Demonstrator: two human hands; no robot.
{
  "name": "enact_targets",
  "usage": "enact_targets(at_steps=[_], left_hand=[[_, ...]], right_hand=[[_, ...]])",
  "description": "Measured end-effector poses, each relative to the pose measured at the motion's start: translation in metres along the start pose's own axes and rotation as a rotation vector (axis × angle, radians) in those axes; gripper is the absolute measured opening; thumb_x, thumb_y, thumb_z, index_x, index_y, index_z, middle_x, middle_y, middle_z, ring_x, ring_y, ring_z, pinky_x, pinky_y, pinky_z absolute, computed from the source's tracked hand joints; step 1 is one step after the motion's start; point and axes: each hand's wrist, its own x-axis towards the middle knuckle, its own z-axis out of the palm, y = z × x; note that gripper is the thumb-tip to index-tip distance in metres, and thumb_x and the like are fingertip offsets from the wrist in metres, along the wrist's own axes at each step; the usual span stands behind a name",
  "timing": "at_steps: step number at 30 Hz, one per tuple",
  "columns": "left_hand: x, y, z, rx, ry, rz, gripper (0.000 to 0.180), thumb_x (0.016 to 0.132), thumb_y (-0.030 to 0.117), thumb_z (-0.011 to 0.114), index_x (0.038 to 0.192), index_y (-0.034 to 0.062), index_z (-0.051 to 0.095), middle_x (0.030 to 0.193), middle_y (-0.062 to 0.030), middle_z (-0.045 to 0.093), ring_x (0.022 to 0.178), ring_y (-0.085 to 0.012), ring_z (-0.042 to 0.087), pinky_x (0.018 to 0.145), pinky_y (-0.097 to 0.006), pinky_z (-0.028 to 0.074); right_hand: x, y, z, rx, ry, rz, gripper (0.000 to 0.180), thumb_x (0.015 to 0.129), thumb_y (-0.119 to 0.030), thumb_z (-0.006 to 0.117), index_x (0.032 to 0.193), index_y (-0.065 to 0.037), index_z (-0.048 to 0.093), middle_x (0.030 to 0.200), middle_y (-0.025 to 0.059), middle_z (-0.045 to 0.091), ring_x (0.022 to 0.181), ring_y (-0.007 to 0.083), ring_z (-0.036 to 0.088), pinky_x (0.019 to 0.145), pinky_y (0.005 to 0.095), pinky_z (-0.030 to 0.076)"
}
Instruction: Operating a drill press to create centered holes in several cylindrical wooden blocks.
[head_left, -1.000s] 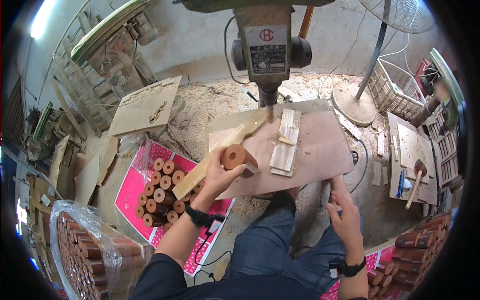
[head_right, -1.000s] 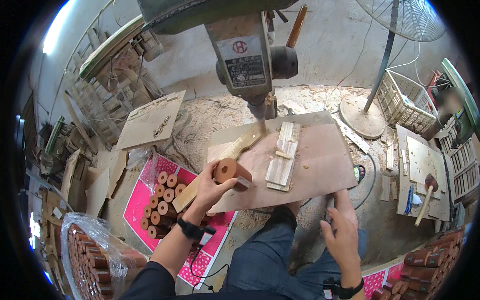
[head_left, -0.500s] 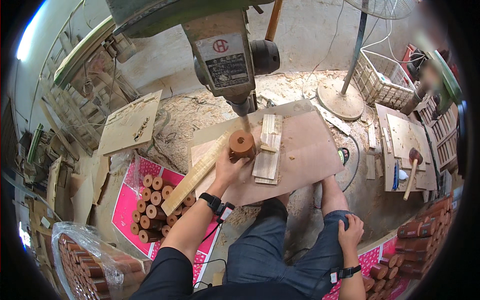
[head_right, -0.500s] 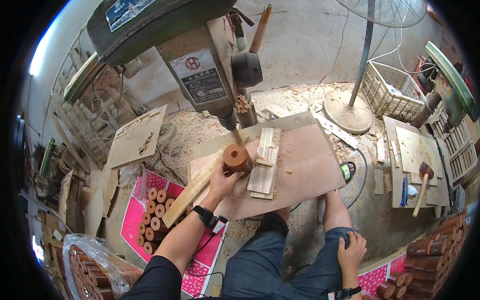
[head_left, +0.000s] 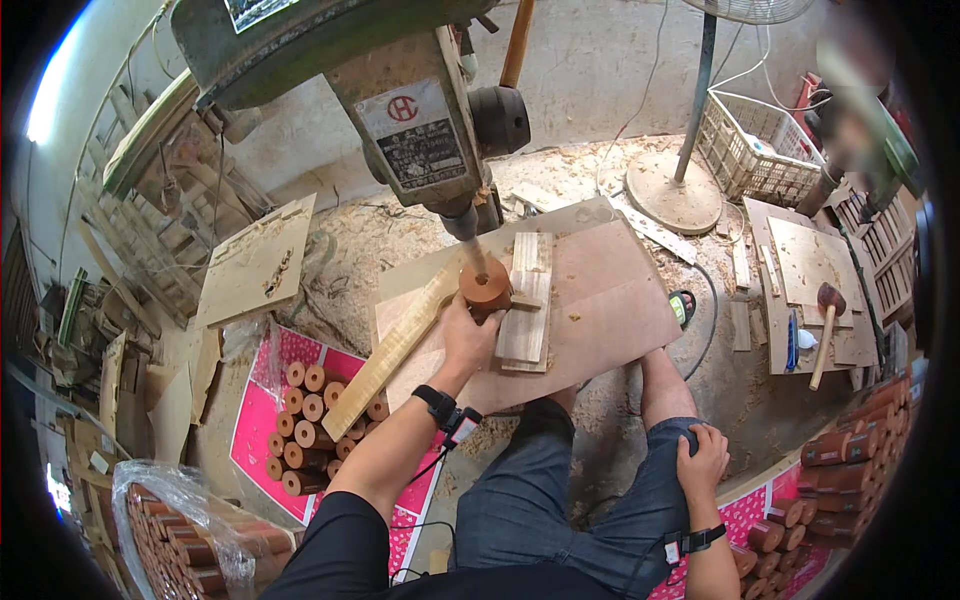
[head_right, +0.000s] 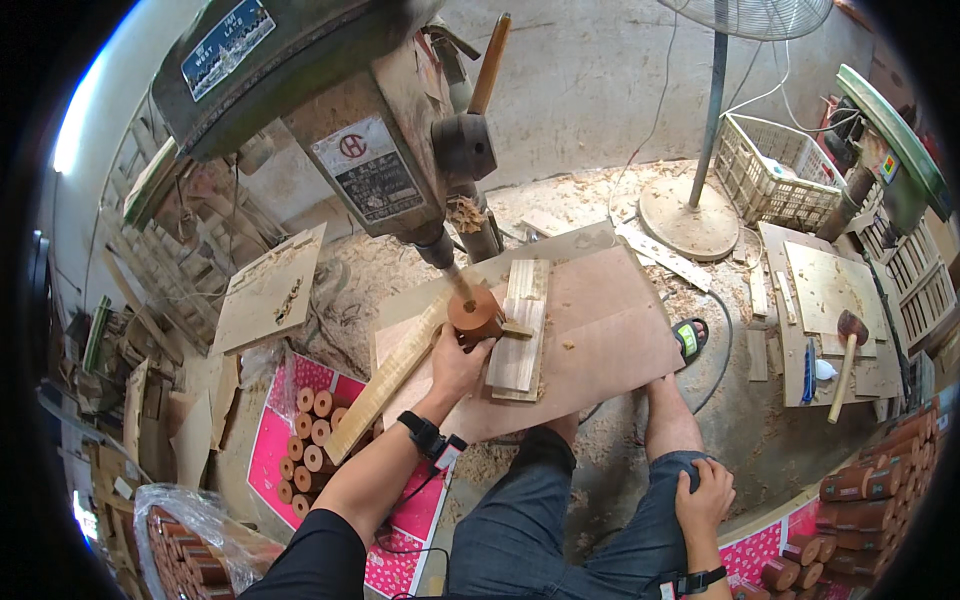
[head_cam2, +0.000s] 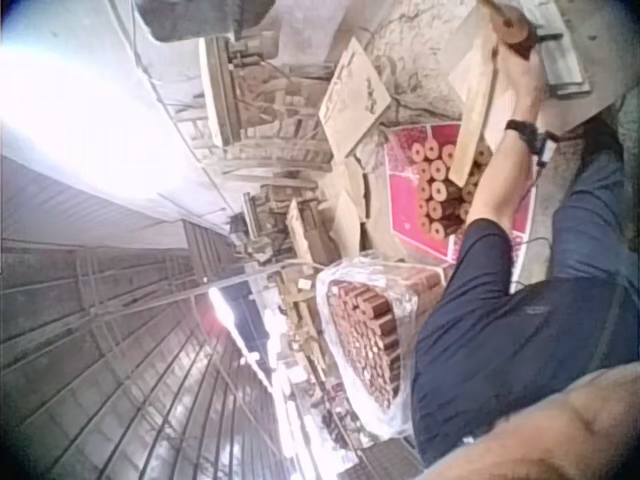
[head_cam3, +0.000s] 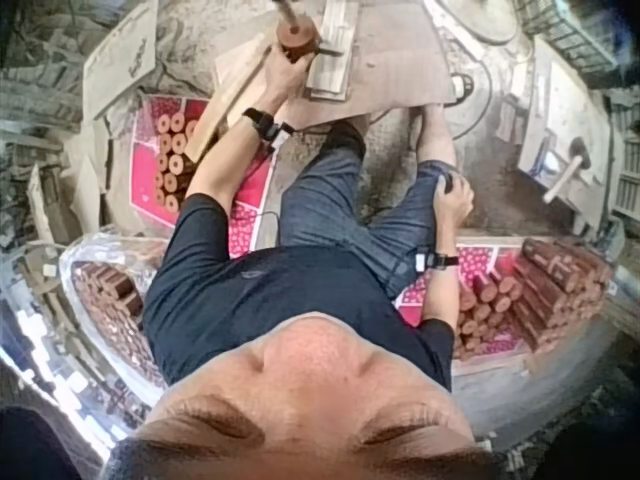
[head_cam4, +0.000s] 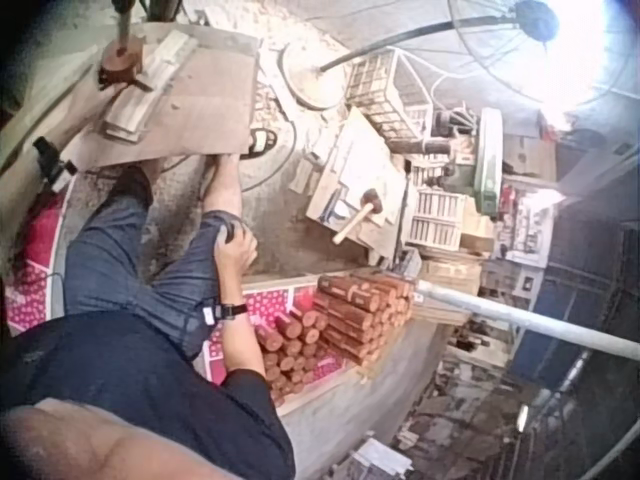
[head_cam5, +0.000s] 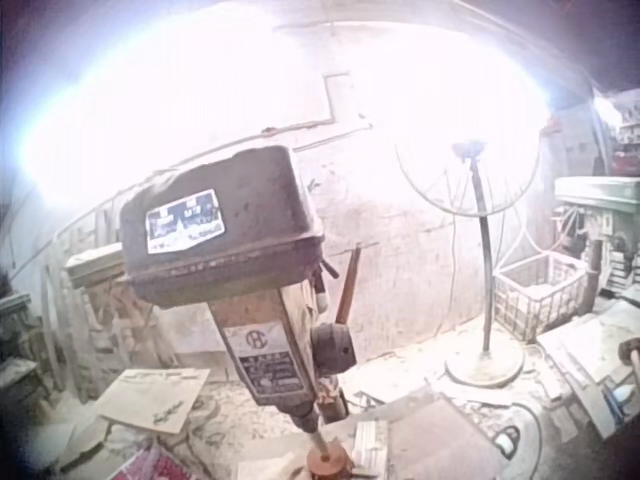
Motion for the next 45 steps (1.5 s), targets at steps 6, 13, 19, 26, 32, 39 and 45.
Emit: enact_targets(at_steps=[6,13,19,26,32,39,45], left_hand=[[-0.004,-0.013,0.002,0.033,0.016,0.075,0.052,0.076,0.018,0.075,0.119,-0.0042,0.055,0.107,-0.0224,0.066,0.098,-0.0353,0.065,0.086,-0.040,0.051],[-0.033,-0.070,-0.138,0.874,0.318,-0.123,0.063,0.086,0.045,0.059,0.126,-0.0035,0.053,0.124,-0.0258,0.056,0.120,-0.0407,0.049,0.099,-0.051,0.038],[-0.131,-0.090,-0.183,0.646,-0.354,-0.468,0.064,0.090,0.058,0.051,0.092,-0.0039,0.070,0.086,-0.0288,0.067,0.086,-0.0364,0.068,0.074,-0.045,0.052],[-0.199,-0.032,-0.075,0.218,-0.353,-0.523,0.063,0.082,0.062,0.063,0.087,-0.0009,0.068,0.084,-0.0210,0.069,0.082,-0.0310,0.069,0.072,-0.040,0.053],[-0.204,-0.036,-0.018,-0.191,-0.045,-0.473,0.054,0.082,0.050,0.072,0.098,-0.0012,0.065,0.091,-0.0178,0.070,0.087,-0.0290,0.069,0.076,-0.039,0.053],[-0.204,-0.042,-0.009,-0.541,-0.046,-0.358,0.036,0.086,0.022,0.071,0.111,-0.0019,0.061,0.101,-0.0104,0.066,0.089,-0.0205,0.064,0.077,-0.035,0.052],[-0.203,-0.045,-0.012,-0.046,-0.135,-0.332,0.052,0.090,0.032,0.066,0.117,-0.0108,0.056,0.113,-0.0190,0.063,0.097,-0.0268,0.060,0.085,-0.037,0.048]], right_hand=[[-0.001,-0.003,-0.002,-0.011,0.004,0.004,0.029,0.080,-0.024,0.068,0.105,-0.010,0.066,0.116,0.0100,0.059,0.113,0.0310,0.051,0.093,0.0444,0.039],[-0.004,0.002,-0.004,0.060,-0.018,-0.005,0.029,0.080,-0.024,0.068,0.105,-0.010,0.066,0.116,0.0099,0.059,0.113,0.0309,0.051,0.094,0.0445,0.039],[-0.002,0.001,0.000,0.045,-0.020,-0.013,0.028,0.079,-0.024,0.069,0.104,-0.011,0.066,0.116,0.0097,0.059,0.114,0.0305,0.051,0.094,0.0444,0.039],[0.047,-0.037,-0.027,0.184,-0.163,-0.176,0.028,0.081,-0.023,0.068,0.105,-0.009,0.066,0.107,0.0120,0.062,0.101,0.0320,0.057,0.088,0.0444,0.044],[0.145,-0.145,-0.086,0.395,-0.224,-0.426,0.033,0.086,-0.024,0.066,0.111,-0.001,0.065,0.101,0.0140,0.068,0.083,0.0226,0.066,0.076,0.0326,0.052],[0.290,-0.334,-0.110,0.964,-0.555,-0.536,0.054,0.094,-0.042,0.055,0.139,-0.013,0.046,0.122,0.0072,0.059,0.099,0.0191,0.059,0.083,0.0351,0.050],[0.311,-0.441,-0.142,1.450,-0.470,-0.472,0.073,0.091,-0.071,0.031,0.139,-0.017,0.046,0.131,0.0080,0.051,0.107,0.0262,0.050,0.089,0.0477,0.039]])
